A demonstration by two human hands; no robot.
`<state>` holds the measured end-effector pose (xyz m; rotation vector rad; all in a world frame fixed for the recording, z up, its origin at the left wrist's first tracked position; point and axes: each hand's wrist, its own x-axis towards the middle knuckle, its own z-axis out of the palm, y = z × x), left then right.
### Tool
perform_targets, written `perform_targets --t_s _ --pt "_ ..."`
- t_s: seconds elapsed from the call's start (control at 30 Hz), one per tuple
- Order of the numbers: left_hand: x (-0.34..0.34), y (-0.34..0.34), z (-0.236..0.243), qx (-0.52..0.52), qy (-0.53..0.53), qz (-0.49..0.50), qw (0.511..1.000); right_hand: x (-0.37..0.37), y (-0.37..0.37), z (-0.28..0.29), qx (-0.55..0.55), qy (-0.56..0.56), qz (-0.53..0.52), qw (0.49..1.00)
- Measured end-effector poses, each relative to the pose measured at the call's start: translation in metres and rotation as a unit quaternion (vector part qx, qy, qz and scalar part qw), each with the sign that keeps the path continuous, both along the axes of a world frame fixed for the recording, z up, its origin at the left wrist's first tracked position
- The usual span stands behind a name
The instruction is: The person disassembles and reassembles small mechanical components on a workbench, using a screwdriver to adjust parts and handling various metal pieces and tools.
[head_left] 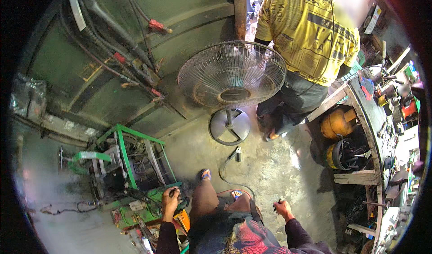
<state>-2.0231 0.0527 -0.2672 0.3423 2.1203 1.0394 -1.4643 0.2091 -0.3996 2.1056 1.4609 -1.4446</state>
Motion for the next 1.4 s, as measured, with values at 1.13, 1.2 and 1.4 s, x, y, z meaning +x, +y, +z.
perform_targets --t_s 1.13,1.2,1.4 --pt "-0.084 0.547 -0.249 0.018 0.175 -0.593 0.786 -0.286 -0.190 0.069 0.035 -0.167 -0.302 0.938" --pt "-0.101 0.500 -0.236 0.040 0.135 -0.561 0.816 -0.289 -0.180 0.083 0.030 -0.135 -0.343 0.929" --pt "-0.168 0.328 -0.210 -0.006 0.044 -0.445 0.894 -0.296 -0.161 0.094 -0.049 -0.163 -0.339 0.925"
